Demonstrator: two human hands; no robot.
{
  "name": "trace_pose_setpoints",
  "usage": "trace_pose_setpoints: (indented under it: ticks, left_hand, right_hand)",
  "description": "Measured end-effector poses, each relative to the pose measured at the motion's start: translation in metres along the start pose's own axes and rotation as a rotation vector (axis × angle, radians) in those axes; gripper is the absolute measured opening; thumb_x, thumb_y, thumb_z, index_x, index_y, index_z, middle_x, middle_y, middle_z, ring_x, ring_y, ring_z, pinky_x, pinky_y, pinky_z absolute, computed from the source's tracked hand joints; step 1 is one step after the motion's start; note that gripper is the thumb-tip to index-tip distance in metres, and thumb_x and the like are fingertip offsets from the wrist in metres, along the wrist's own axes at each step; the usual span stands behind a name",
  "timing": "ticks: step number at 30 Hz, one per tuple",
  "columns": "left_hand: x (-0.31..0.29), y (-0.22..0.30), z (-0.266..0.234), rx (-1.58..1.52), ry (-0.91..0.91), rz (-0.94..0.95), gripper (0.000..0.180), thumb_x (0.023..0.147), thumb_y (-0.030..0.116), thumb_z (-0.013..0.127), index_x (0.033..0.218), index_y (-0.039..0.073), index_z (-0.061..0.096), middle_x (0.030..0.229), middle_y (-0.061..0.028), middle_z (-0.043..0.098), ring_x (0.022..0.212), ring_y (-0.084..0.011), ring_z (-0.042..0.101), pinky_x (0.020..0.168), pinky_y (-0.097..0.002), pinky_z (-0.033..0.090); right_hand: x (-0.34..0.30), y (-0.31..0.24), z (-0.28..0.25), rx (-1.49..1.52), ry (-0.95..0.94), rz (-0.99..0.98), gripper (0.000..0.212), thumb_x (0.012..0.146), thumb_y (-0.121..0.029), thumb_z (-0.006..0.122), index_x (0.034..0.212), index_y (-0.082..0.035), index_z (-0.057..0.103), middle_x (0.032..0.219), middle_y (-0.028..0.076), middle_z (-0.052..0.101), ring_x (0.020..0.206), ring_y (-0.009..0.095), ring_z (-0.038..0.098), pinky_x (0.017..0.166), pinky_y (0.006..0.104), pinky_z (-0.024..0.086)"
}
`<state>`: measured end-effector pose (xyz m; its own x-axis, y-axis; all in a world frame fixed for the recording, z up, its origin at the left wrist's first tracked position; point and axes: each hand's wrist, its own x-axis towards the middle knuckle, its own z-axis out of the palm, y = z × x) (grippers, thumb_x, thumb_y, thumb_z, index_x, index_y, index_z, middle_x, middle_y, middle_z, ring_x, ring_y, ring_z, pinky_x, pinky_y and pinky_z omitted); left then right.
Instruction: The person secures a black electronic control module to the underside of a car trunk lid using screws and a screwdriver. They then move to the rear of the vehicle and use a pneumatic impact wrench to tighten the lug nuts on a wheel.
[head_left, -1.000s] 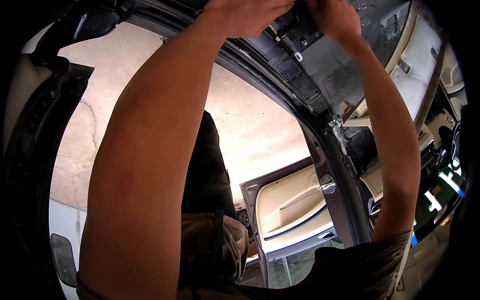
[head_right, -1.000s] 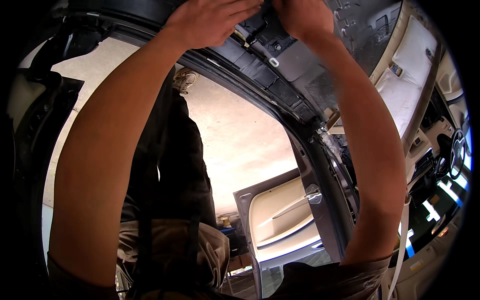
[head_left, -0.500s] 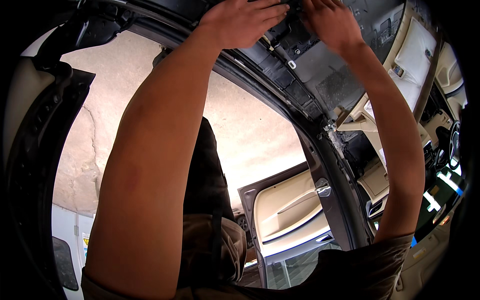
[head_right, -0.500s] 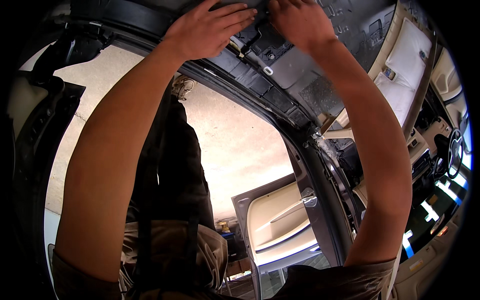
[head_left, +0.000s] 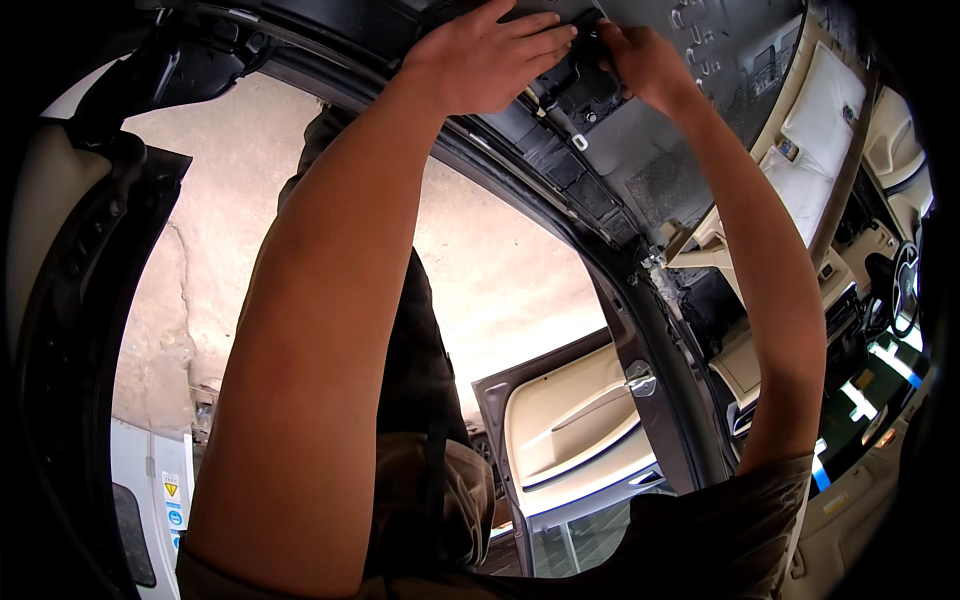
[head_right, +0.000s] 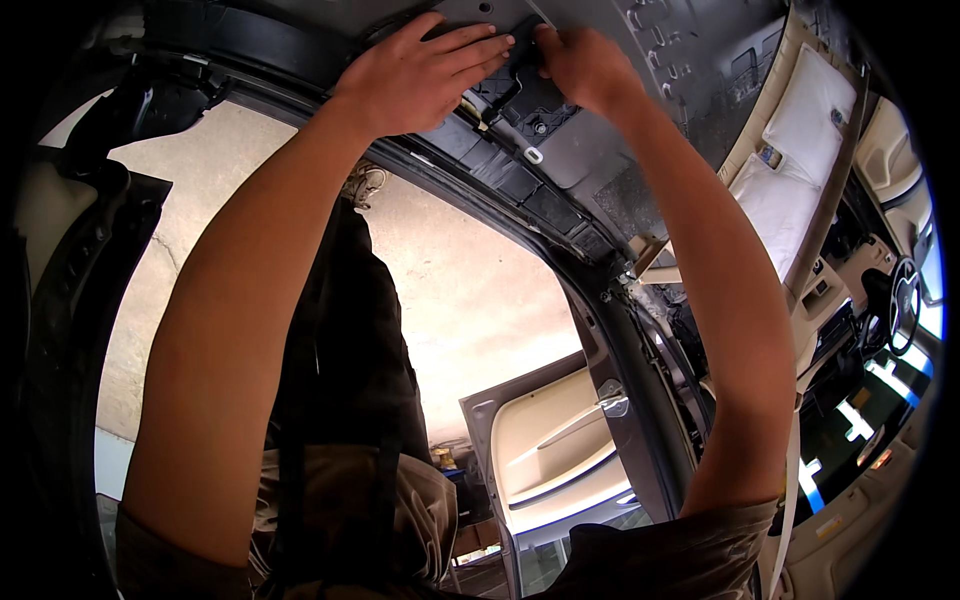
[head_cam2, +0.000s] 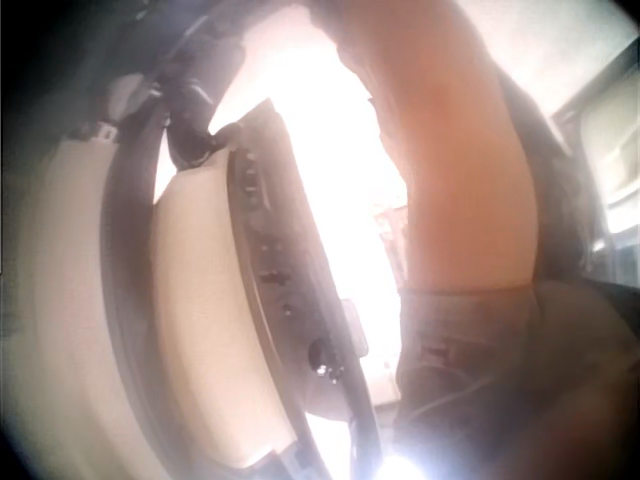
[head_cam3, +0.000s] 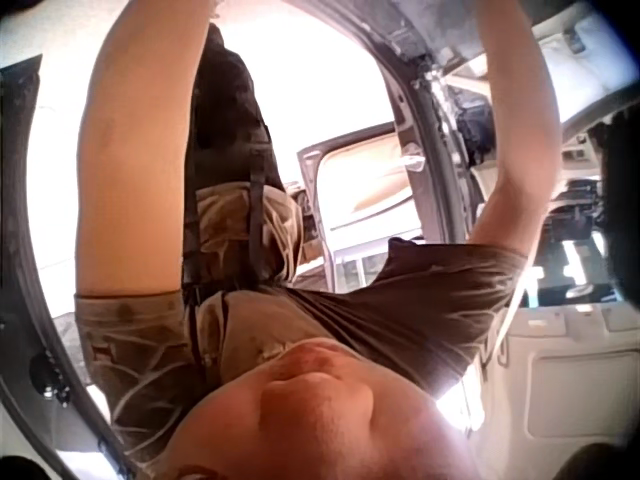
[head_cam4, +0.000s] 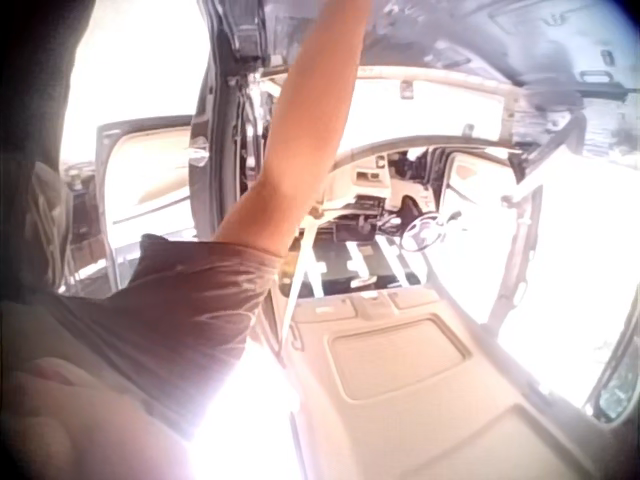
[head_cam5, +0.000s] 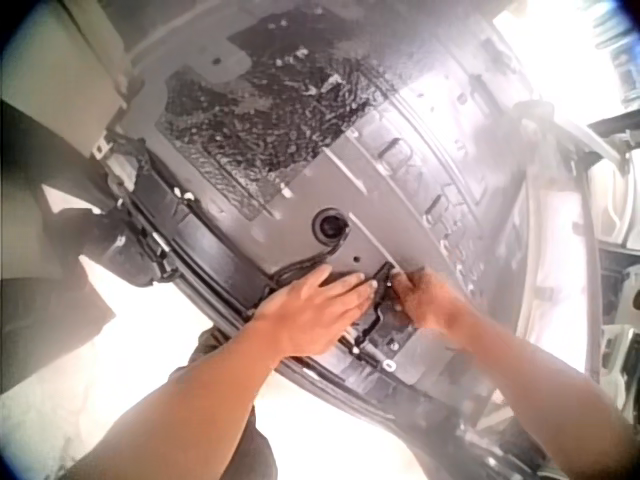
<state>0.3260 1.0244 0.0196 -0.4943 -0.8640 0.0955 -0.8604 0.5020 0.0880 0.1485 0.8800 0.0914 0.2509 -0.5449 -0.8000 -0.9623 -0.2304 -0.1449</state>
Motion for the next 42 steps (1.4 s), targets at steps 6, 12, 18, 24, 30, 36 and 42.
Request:
trace_pose_setpoints:
  ticks: [6,12,18,24,30,36,42]
  left_hand:
    - [0.001,-0.003,0.008,-0.208,0.040,0.008,0.048,0.098,0.030,0.050,0.141,0.011,0.058,0.153,-0.0019,0.049,0.143,-0.0182,0.041,0.116,-0.0501,0.030]
    - [0.002,-0.003,0.006,-0.201,0.061,0.006,0.047,0.098,0.031,0.051,0.140,0.011,0.059,0.152,-0.0019,0.050,0.142,-0.0181,0.042,0.114,-0.0498,0.032]
    - [0.002,-0.003,0.005,-0.164,0.038,0.023,0.049,0.098,0.032,0.051,0.142,0.011,0.057,0.154,-0.0029,0.048,0.142,-0.0193,0.041,0.115,-0.0497,0.031]
    - [0.002,-0.003,0.004,-0.163,0.012,0.008,0.051,0.098,0.033,0.051,0.143,0.010,0.055,0.157,-0.0041,0.045,0.143,-0.0202,0.040,0.116,-0.0485,0.031]
    - [0.004,-0.007,-0.001,-0.118,0.003,0.065,0.050,0.098,0.031,0.049,0.143,0.008,0.056,0.157,-0.0045,0.044,0.144,-0.0202,0.039,0.115,-0.0481,0.031]
    - [0.007,-0.005,0.003,-0.149,-0.025,0.064,0.050,0.099,0.029,0.047,0.142,0.007,0.056,0.159,-0.0049,0.042,0.145,-0.0202,0.038,0.115,-0.0478,0.031]
    - [0.004,-0.006,0.005,-0.203,-0.011,0.038,0.051,0.099,0.029,0.049,0.144,0.007,0.054,0.159,-0.0052,0.042,0.145,-0.0197,0.038,0.115,-0.0477,0.031]
  right_hand:
    - [-0.005,0.007,-0.010,-0.788,0.502,-0.764,0.020,0.090,-0.026,0.061,0.081,-0.008,0.062,0.077,0.007,0.067,0.079,0.026,0.068,0.074,0.0384,0.054]
    - [0.005,0.014,-0.006,-0.812,0.369,-0.637,0.024,0.096,-0.029,0.055,0.089,-0.008,0.065,0.082,0.013,0.069,0.081,0.030,0.069,0.073,0.0410,0.055]
    - [0.014,0.005,0.024,0.017,0.244,0.115,0.036,0.105,-0.035,0.044,0.095,-0.012,0.070,0.088,0.018,0.070,0.089,0.035,0.069,0.073,0.0445,0.056]
    - [0.005,-0.002,0.013,0.184,0.050,0.193,0.036,0.106,-0.035,0.044,0.078,-0.015,0.056,0.068,0.000,0.050,0.067,0.015,0.057,0.058,0.0317,0.046]
    - [-0.017,0.002,-0.007,-0.847,0.488,-0.601,0.020,0.090,-0.026,0.061,0.084,-0.007,0.062,0.080,0.008,0.069,0.078,0.027,0.067,0.075,0.0378,0.053]
    - [0.002,0.010,-0.012,-0.977,0.394,-0.750,0.022,0.093,-0.027,0.057,0.083,-0.008,0.064,0.073,0.008,0.067,0.073,0.029,0.068,0.070,0.0413,0.054]
    - [0.009,0.000,0.010,-0.414,0.243,-0.077,0.025,0.096,-0.027,0.054,0.081,-0.010,0.065,0.064,0.007,0.065,0.063,0.029,0.065,0.063,0.0415,0.053]
